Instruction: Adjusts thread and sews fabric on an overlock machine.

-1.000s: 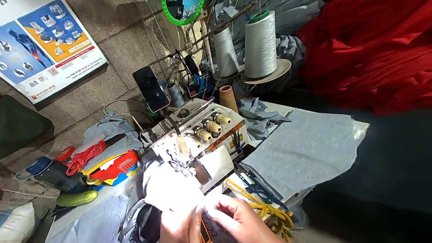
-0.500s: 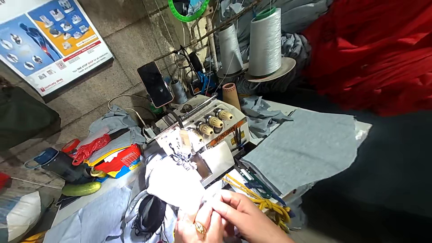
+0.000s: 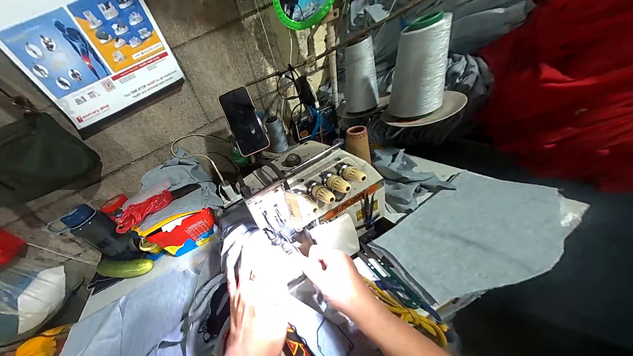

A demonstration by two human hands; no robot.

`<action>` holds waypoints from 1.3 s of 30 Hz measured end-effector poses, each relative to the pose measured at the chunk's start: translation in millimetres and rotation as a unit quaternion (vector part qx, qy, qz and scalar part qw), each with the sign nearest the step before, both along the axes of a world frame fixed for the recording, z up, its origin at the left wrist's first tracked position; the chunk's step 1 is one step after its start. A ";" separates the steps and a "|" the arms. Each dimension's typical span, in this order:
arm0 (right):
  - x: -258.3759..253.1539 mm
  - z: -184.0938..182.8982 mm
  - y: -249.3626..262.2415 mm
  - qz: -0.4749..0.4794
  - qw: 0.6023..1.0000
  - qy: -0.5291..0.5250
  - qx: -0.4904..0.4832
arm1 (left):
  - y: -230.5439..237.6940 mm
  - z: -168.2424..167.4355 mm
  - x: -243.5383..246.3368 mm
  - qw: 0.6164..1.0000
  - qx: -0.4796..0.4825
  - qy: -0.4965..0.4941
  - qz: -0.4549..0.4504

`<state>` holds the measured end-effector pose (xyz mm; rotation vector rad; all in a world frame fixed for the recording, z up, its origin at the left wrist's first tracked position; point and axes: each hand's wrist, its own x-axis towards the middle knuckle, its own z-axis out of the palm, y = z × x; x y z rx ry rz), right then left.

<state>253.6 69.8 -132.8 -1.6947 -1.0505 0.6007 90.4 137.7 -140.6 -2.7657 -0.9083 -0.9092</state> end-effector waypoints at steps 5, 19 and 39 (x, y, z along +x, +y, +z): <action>2.7 -3.1 10.1 -0.001 1.000 0.022 0.012 | 32.2 38.6 4.7 0.947 -0.272 0.149 0.080; 65.6 -68.9 -73.3 -0.128 0.899 -0.417 -0.044 | 47.0 24.5 -28.3 0.939 -0.326 0.070 0.080; 56.0 -64.3 -70.8 -0.082 0.911 -0.396 -0.074 | 89.2 61.0 56.6 0.938 -0.295 0.104 0.149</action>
